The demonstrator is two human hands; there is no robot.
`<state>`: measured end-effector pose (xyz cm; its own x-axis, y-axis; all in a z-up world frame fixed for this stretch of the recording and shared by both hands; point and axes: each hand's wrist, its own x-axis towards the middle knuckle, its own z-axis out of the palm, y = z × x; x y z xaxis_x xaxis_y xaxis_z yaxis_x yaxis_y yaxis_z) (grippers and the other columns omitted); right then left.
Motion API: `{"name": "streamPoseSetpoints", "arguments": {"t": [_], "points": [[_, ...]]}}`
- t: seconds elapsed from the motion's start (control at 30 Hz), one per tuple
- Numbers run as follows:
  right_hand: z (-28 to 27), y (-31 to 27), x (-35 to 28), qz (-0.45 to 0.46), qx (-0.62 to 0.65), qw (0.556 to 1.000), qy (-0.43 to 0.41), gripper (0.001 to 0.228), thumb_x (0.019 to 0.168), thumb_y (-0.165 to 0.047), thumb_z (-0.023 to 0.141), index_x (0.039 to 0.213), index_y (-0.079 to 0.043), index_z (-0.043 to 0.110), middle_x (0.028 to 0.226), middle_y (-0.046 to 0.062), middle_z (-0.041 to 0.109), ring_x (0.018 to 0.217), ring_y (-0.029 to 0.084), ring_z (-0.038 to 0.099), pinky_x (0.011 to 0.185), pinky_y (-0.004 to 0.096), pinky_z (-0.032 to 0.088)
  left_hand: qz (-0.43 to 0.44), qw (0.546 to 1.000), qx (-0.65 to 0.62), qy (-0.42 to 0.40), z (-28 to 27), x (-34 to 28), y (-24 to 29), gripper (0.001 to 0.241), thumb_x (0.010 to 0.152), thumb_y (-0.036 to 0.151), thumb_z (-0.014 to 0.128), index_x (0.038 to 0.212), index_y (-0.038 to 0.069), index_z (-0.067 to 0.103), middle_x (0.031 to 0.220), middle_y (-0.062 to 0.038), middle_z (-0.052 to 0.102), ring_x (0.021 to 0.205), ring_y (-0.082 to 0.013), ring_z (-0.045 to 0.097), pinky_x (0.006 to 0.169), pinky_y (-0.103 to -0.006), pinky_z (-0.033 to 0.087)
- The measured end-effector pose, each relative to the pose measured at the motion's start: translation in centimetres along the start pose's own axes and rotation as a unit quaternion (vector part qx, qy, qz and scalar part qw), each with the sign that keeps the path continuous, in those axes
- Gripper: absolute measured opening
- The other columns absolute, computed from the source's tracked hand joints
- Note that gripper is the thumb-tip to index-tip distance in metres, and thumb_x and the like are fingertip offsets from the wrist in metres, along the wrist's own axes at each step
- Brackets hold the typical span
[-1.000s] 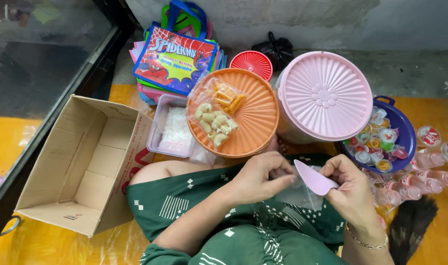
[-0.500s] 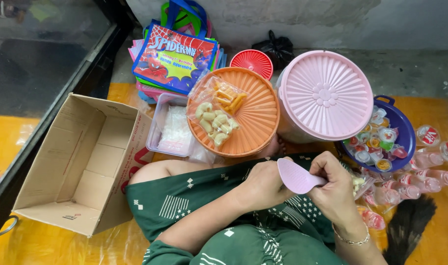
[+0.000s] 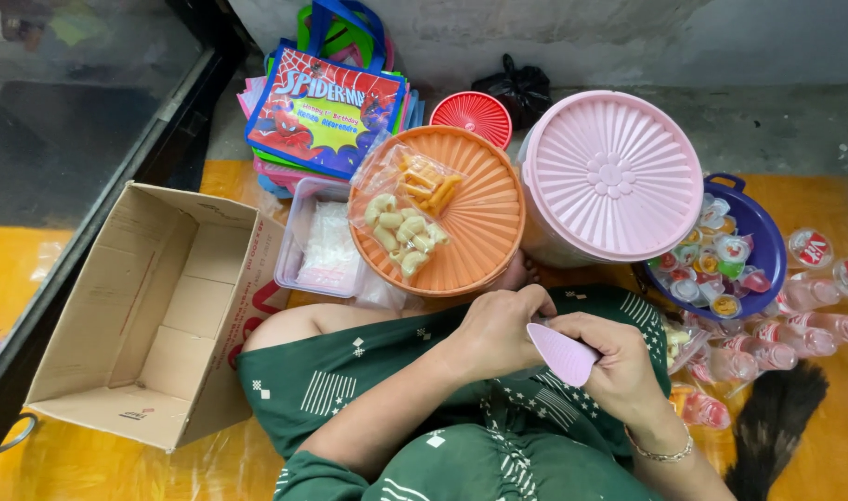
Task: The person is packing small snacks and jelly cups into individual plastic bags using a scoop and then organizing them into containers.
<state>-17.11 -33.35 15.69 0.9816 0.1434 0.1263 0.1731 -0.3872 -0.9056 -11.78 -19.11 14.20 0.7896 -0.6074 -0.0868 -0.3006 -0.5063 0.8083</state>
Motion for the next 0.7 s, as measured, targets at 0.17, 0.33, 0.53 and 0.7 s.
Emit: {"name": "streamPoseSetpoints", "arguments": {"t": [0.17, 0.33, 0.53, 0.7], "points": [[-1.8, 1.2, -0.2, 0.053, 0.035, 0.994, -0.083, 0.025, 0.072, -0.015, 0.058, 0.094, -0.005, 0.066, 0.088, 0.004, 0.070, 0.075, 0.010, 0.064, 0.064, 0.021, 0.050, -0.068, 0.997, -0.033, -0.001, -1.7, 0.4, 0.5, 0.051, 0.056, 0.050, 0.062, 0.082, 0.007, 0.052, 0.068, -0.004, 0.056, 0.059, -0.0176, 0.052, 0.051, -0.0304, 0.037], [-1.6, 2.1, 0.0, 0.131, 0.038, 0.988, -0.073, 0.010, 0.068, -0.017, 0.067, 0.067, -0.007, 0.064, 0.055, 0.000, 0.059, 0.046, 0.006, 0.046, 0.040, 0.020, 0.035, -0.129, 0.972, -0.180, -0.078, -4.5, 0.0, 1.5, 0.040, 0.062, 0.046, 0.059, 0.076, 0.009, 0.054, 0.063, 0.001, 0.053, 0.056, -0.0082, 0.046, 0.049, -0.0214, 0.036], [-2.1, -0.2, 1.0, 0.061, 0.119, 0.991, 0.004, 0.008, 0.078, -0.002, 0.055, 0.080, 0.000, 0.062, 0.068, 0.008, 0.067, 0.069, 0.008, 0.049, 0.067, 0.024, 0.043, -0.024, 0.959, -0.239, -0.152, -3.4, -0.5, -1.7, 0.025, 0.066, 0.012, 0.064, 0.089, 0.002, 0.059, 0.066, -0.011, 0.063, 0.057, -0.0157, 0.060, 0.048, -0.0269, 0.051], [-2.7, 2.6, 0.4, 0.062, 0.093, 0.994, -0.012, 0.011, 0.079, -0.003, 0.053, 0.079, 0.000, 0.063, 0.070, 0.012, 0.070, 0.074, 0.012, 0.059, 0.074, 0.031, 0.045, -0.097, 0.956, -0.253, -0.114, -3.2, -0.3, -2.1, 0.011, 0.069, 0.010, 0.060, 0.073, 0.000, 0.061, 0.047, -0.011, 0.055, 0.041, -0.0137, 0.056, 0.037, -0.0219, 0.047]]}}
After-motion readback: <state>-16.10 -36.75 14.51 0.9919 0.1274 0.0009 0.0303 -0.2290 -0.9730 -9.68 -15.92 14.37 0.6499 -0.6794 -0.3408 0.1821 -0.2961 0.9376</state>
